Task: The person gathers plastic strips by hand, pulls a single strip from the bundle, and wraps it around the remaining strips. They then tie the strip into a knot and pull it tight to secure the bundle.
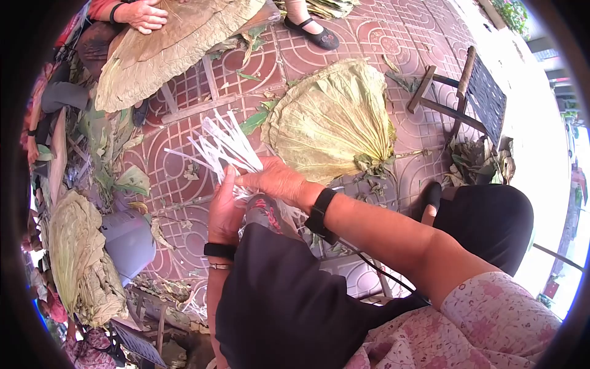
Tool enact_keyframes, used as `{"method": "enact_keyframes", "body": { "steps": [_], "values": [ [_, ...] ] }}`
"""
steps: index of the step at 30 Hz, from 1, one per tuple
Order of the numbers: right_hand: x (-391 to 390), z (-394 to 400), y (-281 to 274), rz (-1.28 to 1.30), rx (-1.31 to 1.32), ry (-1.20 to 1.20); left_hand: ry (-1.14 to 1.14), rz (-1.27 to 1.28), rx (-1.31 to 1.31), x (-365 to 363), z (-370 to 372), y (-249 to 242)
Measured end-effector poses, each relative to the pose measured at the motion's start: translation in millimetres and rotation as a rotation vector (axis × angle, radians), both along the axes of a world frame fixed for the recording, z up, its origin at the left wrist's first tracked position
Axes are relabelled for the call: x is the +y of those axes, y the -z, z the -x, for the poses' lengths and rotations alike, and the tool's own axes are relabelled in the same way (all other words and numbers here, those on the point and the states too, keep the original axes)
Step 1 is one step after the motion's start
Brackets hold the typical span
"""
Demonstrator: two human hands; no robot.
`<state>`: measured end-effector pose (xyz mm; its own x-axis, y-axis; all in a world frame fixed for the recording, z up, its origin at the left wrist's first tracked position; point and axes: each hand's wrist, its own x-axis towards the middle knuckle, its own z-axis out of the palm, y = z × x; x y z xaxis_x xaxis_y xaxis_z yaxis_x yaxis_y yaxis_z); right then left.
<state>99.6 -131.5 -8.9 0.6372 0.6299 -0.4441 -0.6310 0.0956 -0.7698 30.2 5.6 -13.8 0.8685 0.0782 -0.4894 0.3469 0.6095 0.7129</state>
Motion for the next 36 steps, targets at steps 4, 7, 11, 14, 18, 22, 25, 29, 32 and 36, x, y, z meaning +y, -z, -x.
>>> {"method": "enact_keyframes", "body": {
  "steps": [4,7,11,14,18,22,25,29,32,36],
  "values": [
    [-6,-6,-5,-0.017,0.154,-0.076,0.082,0.04,-0.046,0,-4,-6],
    [-10,-9,-1,0.011,0.151,-0.123,0.064,0.067,-0.057,-6,-5,-9],
    [-6,-1,1,0.011,0.055,-0.068,0.048,0.072,-0.085,-10,-7,-17],
    [-4,6,4,0.08,-0.04,-0.051,0.06,-0.034,-0.064,-12,-3,-9],
    [-5,13,-3,0.204,0.03,0.027,0.054,0.099,-0.086,-15,-1,-4],
    [-3,15,2,0.092,0.186,0.119,-0.02,0.132,-0.121,-19,-2,-10],
    [-6,16,7,0.1,0.255,0.12,-0.098,0.07,-0.046,-18,4,-3],
    [-9,17,14,0.115,0.246,0.08,-0.127,0.037,-0.023,-15,8,8],
    [-10,16,12,0.115,0.245,0.054,-0.159,-0.002,0.019,-13,8,13],
    [-7,17,0,0.043,0.235,0.103,-0.126,0.027,-0.019,-13,5,8]
  ]
}}
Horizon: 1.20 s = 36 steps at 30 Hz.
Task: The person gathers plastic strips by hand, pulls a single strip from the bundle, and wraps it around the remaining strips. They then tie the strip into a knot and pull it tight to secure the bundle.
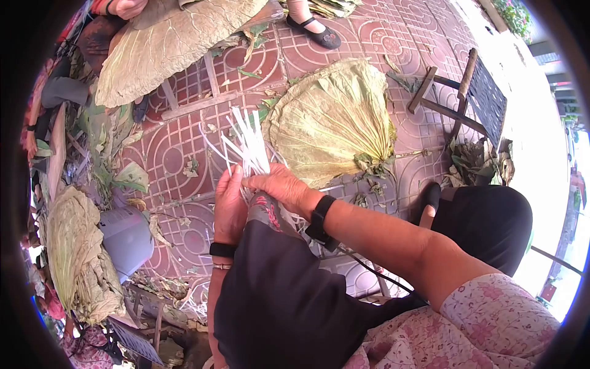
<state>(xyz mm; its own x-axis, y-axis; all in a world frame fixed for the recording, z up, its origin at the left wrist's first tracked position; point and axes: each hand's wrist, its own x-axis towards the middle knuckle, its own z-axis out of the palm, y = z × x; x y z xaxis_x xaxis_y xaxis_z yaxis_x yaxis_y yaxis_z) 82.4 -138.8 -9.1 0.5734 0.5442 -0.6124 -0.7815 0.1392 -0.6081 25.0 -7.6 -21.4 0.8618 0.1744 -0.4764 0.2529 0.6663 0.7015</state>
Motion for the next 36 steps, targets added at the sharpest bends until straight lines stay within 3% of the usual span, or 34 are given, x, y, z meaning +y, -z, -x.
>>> {"method": "enact_keyframes", "body": {
  "steps": [5,17,20,23,26,29,36],
  "values": [
    [-1,2,7,-0.082,0.067,0.012,0.023,-0.069,-0.035,-1,-1,0],
    [4,7,11,-0.133,0.157,0.127,-0.063,0.114,0.052,3,4,13],
    [-1,-2,18,-0.096,0.112,0.09,-0.102,0.019,0.055,-2,2,3],
    [-6,-13,19,-0.051,0.086,0.074,-0.048,-0.093,0.047,3,9,15],
    [-11,-23,15,-0.005,0.035,0.045,0.157,-0.352,0.068,2,10,20],
    [-12,-32,4,0.064,-0.027,0.005,0.179,-0.27,0.009,-16,8,10],
    [-15,-35,6,0.086,-0.057,0.037,0.277,-0.342,0.062,-12,12,16]
  ]
}}
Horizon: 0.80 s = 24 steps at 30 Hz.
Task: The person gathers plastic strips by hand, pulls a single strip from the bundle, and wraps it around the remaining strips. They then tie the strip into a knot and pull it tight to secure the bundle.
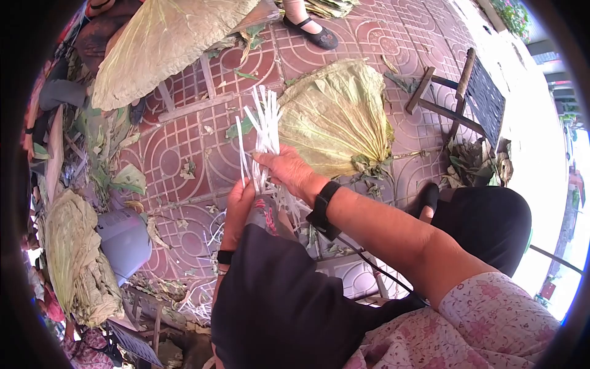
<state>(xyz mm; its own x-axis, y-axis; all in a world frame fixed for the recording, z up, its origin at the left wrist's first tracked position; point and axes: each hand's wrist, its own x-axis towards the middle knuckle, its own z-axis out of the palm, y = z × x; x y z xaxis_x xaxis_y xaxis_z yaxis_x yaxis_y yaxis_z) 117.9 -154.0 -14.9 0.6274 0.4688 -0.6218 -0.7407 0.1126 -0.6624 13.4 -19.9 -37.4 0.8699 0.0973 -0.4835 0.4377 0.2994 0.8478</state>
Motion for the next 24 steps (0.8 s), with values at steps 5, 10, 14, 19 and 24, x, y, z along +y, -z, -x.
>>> {"method": "enact_keyframes", "body": {
  "steps": [5,10,14,19,24],
  "values": [
    [-2,5,1,0.02,-0.032,-0.05,0.131,-0.227,-0.174,-4,-2,6],
    [1,11,5,-0.054,-0.009,-0.076,0.236,-0.243,-0.176,0,-3,15],
    [-2,12,16,-0.119,0.041,-0.062,0.21,-0.155,-0.084,0,-1,14],
    [-4,10,18,-0.1,0.088,-0.026,0.159,-0.185,-0.213,-3,1,-3],
    [-3,10,15,-0.053,0.105,-0.064,0.01,0.057,0.044,-7,-5,3]
  ]
}}
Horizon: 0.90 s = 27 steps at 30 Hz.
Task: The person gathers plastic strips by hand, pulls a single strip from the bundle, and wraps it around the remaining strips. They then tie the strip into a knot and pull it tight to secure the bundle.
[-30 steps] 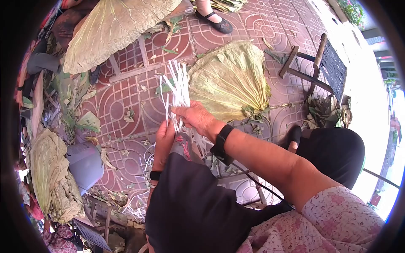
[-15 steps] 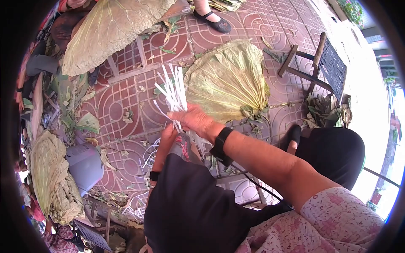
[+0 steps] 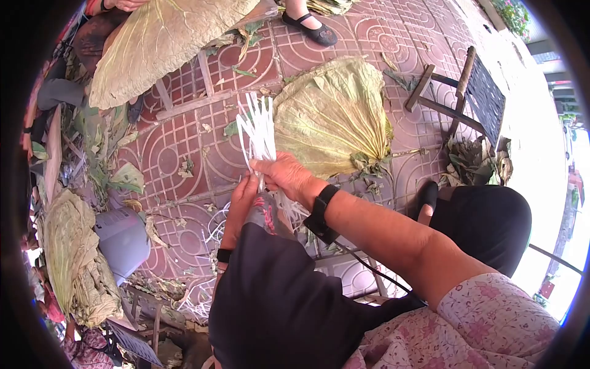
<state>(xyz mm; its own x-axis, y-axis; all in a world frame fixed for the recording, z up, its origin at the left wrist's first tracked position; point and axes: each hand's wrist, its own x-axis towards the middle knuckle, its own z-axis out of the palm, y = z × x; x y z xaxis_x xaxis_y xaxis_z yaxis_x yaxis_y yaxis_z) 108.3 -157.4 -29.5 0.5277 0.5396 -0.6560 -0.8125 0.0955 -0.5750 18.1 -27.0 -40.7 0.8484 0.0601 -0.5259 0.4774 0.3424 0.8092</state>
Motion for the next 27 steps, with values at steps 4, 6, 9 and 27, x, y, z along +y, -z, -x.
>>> {"method": "enact_keyframes", "body": {
  "steps": [4,6,9,27],
  "values": [
    [2,4,-4,-0.033,-0.055,-0.039,0.077,-0.081,-0.033,3,1,0],
    [1,4,-6,0.003,-0.096,-0.069,0.153,-0.168,-0.101,8,2,15],
    [5,2,1,0.099,-0.11,-0.091,0.176,-0.294,-0.134,4,-2,17],
    [-106,-132,-156,-0.124,-0.685,0.354,0.002,-0.889,-0.179,98,34,34]
  ]
}}
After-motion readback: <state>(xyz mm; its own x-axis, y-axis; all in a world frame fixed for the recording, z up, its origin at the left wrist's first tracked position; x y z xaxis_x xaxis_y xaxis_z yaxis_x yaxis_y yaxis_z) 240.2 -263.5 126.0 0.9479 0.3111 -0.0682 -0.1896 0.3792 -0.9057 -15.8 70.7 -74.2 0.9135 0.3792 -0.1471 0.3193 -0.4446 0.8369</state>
